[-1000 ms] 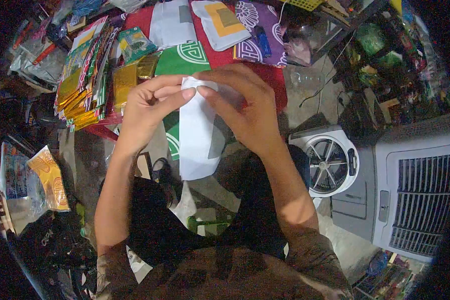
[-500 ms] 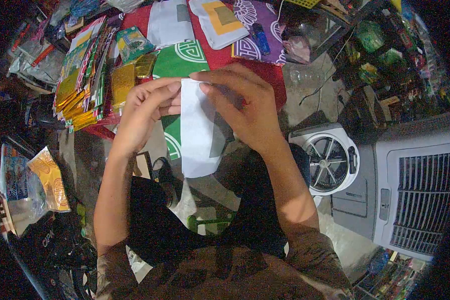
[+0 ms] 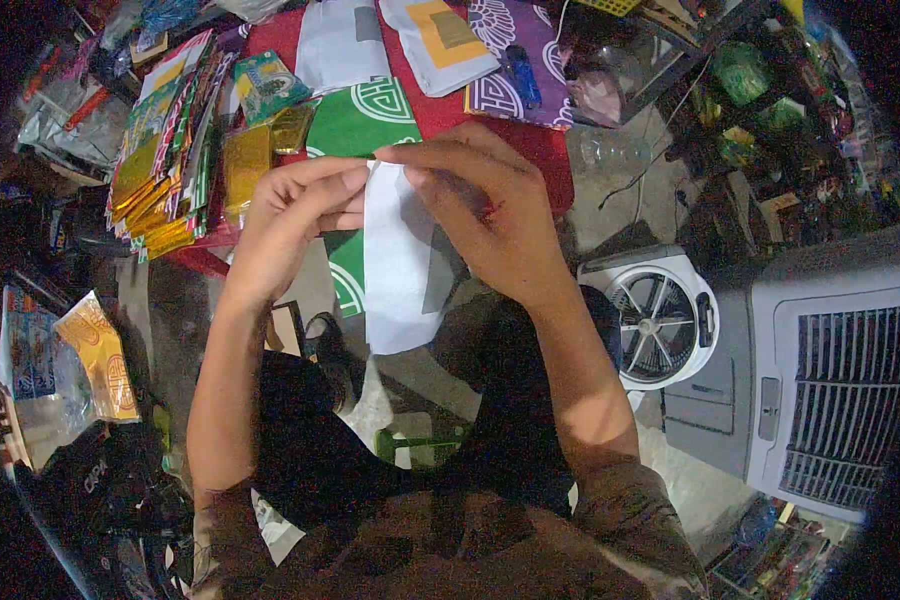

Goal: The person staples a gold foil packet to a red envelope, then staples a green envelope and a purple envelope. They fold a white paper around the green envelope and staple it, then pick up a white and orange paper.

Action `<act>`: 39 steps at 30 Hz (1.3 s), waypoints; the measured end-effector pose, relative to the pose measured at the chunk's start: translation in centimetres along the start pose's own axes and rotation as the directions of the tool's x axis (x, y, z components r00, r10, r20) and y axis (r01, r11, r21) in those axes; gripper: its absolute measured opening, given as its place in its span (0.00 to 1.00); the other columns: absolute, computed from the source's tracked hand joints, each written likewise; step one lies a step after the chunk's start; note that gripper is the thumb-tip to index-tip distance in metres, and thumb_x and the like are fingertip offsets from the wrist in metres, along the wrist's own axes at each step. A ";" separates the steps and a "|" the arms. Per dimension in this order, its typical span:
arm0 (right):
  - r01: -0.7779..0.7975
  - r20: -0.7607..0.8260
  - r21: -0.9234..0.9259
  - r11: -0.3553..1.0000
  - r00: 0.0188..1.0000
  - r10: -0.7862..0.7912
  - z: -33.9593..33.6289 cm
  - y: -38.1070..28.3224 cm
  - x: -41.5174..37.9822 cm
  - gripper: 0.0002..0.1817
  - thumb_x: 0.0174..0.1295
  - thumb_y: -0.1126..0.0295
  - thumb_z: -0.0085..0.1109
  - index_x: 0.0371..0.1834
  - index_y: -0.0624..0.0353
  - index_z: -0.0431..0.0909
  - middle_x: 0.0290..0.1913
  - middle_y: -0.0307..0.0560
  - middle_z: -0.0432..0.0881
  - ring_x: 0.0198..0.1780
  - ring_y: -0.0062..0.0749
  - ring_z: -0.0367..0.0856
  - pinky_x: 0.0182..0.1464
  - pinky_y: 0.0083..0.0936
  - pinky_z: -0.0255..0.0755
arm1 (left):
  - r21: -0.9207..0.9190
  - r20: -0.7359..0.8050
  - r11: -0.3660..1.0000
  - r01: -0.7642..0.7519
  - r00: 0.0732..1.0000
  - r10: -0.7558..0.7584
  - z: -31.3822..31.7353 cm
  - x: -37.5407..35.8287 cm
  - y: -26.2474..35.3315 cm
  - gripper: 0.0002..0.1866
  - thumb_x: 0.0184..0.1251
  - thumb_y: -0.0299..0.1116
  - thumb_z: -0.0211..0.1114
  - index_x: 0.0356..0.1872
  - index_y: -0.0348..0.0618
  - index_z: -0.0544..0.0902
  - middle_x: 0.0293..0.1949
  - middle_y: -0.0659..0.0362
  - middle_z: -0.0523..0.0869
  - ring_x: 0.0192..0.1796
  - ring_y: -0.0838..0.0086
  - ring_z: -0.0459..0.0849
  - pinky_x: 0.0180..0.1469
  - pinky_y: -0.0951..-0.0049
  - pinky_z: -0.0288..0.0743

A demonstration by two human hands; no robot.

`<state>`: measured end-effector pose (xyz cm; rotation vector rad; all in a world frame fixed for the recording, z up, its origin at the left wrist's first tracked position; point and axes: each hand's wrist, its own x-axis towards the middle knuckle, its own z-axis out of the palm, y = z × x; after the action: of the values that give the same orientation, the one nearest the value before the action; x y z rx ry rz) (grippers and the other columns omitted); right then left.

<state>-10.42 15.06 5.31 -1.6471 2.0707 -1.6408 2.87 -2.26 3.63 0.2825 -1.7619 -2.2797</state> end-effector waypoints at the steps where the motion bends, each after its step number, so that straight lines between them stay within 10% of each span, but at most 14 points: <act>1: -0.004 -0.003 0.005 1.000 1.000 0.004 0.1 0.0 0.0 0.12 0.68 0.74 0.62 0.53 0.56 0.88 0.42 0.47 0.86 0.43 0.31 0.83 0.45 0.25 0.76 | -0.007 0.008 1.000 0.004 1.000 -0.004 -0.1 0.1 -0.1 0.16 0.75 0.34 0.64 0.54 0.32 0.85 0.45 0.53 0.91 0.45 0.74 0.90 0.55 0.72 0.83; 14: 0.153 -0.023 -0.178 0.972 0.987 -0.160 0.2 0.2 -0.1 0.16 0.62 0.70 0.69 0.54 0.53 0.88 0.45 0.47 0.83 0.47 0.36 0.83 0.48 0.29 0.78 | -0.039 -0.001 0.999 0.011 1.000 -0.011 -0.2 0.1 -0.4 0.16 0.75 0.35 0.64 0.54 0.33 0.85 0.43 0.55 0.91 0.44 0.76 0.90 0.53 0.73 0.83; 39: 0.000 -0.135 -0.075 0.997 0.991 -0.010 0.7 0.7 -0.2 0.17 0.57 0.67 0.76 0.47 0.58 0.83 0.41 0.44 0.84 0.43 0.29 0.83 0.46 0.26 0.77 | -0.015 -0.030 1.000 0.007 1.000 -0.008 0.1 0.0 -0.2 0.15 0.73 0.35 0.66 0.52 0.33 0.86 0.44 0.56 0.90 0.43 0.75 0.89 0.50 0.73 0.83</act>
<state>-10.45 14.61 4.40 -1.6054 2.2178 -1.7440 2.85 -2.11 3.43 0.3197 -1.7314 -2.2806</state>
